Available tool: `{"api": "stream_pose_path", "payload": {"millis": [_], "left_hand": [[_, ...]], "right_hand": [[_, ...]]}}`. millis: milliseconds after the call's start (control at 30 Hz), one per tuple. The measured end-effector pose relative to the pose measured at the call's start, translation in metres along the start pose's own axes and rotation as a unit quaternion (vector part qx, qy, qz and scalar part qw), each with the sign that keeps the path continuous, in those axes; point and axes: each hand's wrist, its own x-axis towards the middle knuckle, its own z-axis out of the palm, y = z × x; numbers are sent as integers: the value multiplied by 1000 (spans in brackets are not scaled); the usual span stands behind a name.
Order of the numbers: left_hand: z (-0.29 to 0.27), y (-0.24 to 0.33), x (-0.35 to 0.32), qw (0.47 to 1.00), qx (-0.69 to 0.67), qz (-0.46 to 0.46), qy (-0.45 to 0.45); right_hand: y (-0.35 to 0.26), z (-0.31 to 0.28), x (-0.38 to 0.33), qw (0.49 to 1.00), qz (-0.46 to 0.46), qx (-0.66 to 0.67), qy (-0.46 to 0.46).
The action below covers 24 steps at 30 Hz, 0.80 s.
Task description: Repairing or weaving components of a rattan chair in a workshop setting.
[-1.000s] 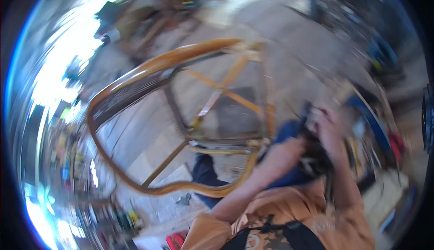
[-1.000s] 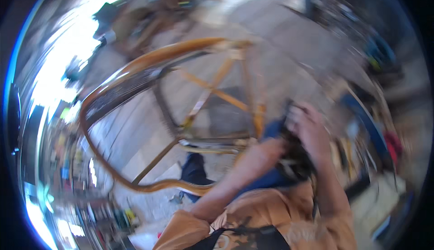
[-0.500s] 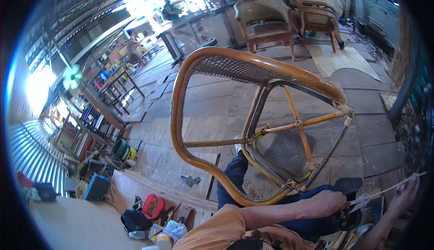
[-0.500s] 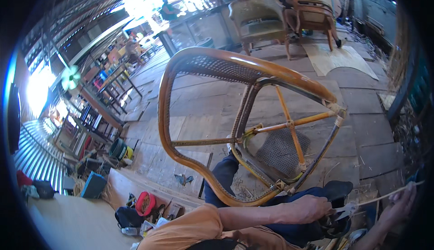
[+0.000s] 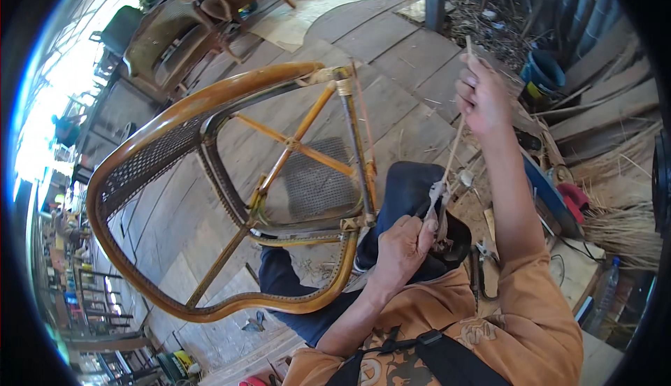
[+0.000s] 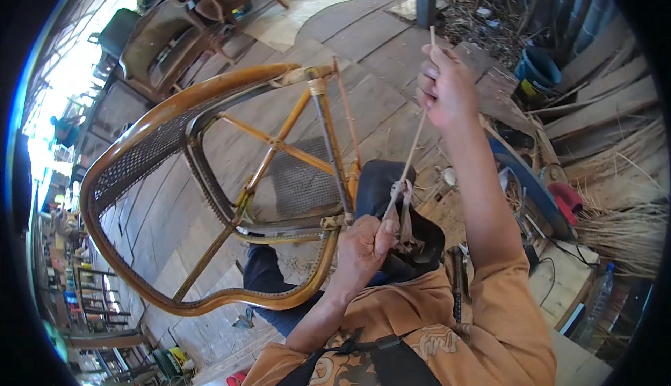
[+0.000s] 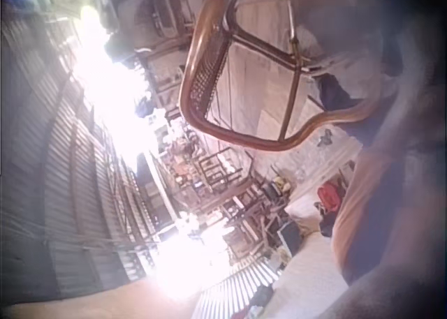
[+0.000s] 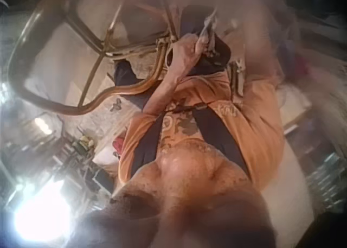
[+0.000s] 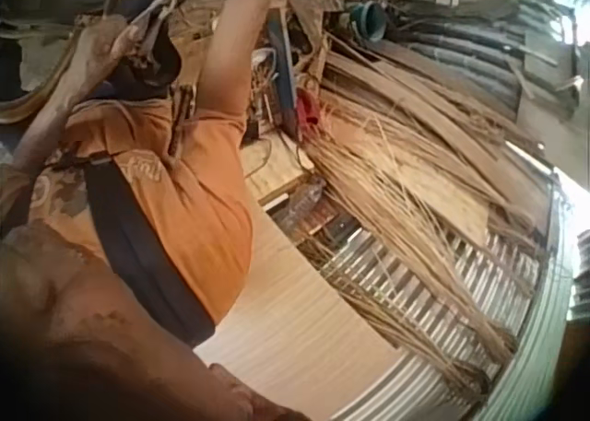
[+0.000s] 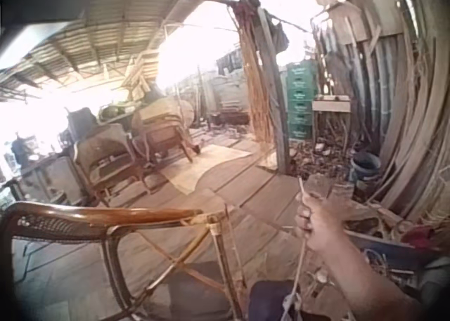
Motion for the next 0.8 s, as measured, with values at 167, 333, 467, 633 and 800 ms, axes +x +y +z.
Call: {"api": "stream_pose_path", "payload": {"millis": [167,333,467,633,800], "left_hand": [[-1,6,-13,1000,8,26,3],[-9,0,0,999,27,-11,14],[-7,3,-1,1000,-14,-13,13],[-15,1,3,997,29,-66,30],[-22,-4,-2,996,45,-71,6]], "right_hand": [[-86,-127,100,945,-228,-136,190],[-78,-105,89,775,-246,-581,-37],[-130,-158,106,524,-387,-748,128],[12,-151,-61,714,203,-618,-259],[67,-127,-131,738,218,-587,-254]]}}
